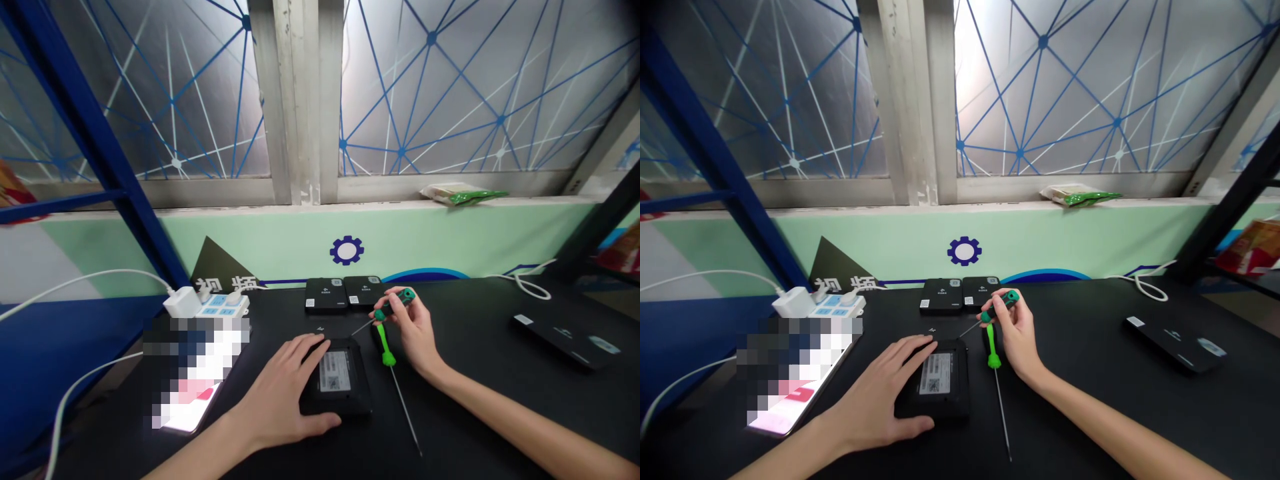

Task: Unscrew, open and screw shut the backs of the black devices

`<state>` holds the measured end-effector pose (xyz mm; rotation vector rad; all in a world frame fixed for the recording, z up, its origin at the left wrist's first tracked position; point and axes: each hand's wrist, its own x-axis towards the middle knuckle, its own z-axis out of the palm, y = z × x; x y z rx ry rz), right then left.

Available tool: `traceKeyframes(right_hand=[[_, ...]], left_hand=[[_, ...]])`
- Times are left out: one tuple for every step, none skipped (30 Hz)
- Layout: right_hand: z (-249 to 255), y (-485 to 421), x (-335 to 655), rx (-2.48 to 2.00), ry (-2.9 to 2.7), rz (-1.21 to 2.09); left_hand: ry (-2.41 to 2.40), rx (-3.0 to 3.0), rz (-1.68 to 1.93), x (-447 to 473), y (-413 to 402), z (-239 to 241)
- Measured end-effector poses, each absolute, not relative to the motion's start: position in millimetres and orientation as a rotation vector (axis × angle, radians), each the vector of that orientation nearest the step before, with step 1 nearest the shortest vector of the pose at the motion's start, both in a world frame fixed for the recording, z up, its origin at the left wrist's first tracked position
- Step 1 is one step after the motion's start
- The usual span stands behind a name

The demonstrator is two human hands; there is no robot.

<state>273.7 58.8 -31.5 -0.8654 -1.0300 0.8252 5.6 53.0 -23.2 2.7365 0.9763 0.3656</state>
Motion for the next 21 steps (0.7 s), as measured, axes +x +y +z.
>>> traceKeyframes(right_hand=[[-31, 59, 274, -0.873, -1.034, 0.823], [-31, 59, 274, -0.883, -1.04, 0.819], [-31, 59, 274, -0.893, -1.048, 0.814], [-31, 59, 274, -0.901, -1.057, 0.812], [-30, 59, 274, -0.908, -1.065, 0.811], [-30, 60, 274, -0.912, -1.073, 0.815], [-29, 60, 275, -0.914, -1.079, 0.822], [-28, 60, 275, -0.914, -1.084, 0.829], [-27, 61, 276, -0.914, -1.092, 0.837], [-25, 62, 276, -0.915, -1.105, 0.843], [-23, 63, 277, -0.916, -1.124, 0.845], [-20, 65, 277, -0.919, -1.15, 0.845], [-16, 68, 276, -0.922, -1.18, 0.844], [-13, 70, 275, -0.924, -1.213, 0.845], [-9, 73, 274, -0.924, -1.246, 0.847], [-5, 77, 272, -0.918, -1.279, 0.86], [-2, 81, 270, -0.901, -1.307, 0.872], [0, 84, 268, -0.881, -1.34, 0.886], [3, 88, 266, -0.862, -1.368, 0.891], [4, 92, 264, -0.847, -1.391, 0.885], [6, 96, 261, -0.842, -1.417, 0.869]], left_hand=[[0.977, 2.736, 0.367, 6, 53, -23], [0.979, 2.734, 0.37, 6, 53, -23], [0.982, 2.731, 0.371, 6, 53, -23], [0.983, 2.728, 0.369, 5, 53, -22], [0.983, 2.725, 0.365, 5, 53, -22], [0.979, 2.722, 0.357, 5, 53, -22], [0.975, 2.72, 0.347, 5, 53, -22], [0.972, 2.718, 0.337, 5, 53, -21], [0.968, 2.717, 0.329, 4, 54, -21], [0.966, 2.716, 0.324, 4, 54, -21], [0.965, 2.715, 0.321, 4, 54, -20], [0.966, 2.714, 0.317, 5, 54, -19], [0.967, 2.71, 0.31, 5, 54, -19], [0.969, 2.704, 0.302, 5, 54, -18], [0.973, 2.697, 0.295, 5, 54, -18], [0.978, 2.689, 0.285, 6, 54, -18], [0.983, 2.682, 0.277, 6, 55, -17], [0.988, 2.676, 0.27, 6, 55, -17], [0.992, 2.673, 0.265, 6, 55, -17], [0.995, 2.671, 0.261, 6, 55, -17], [0.998, 2.671, 0.256, 6, 55, -17]])
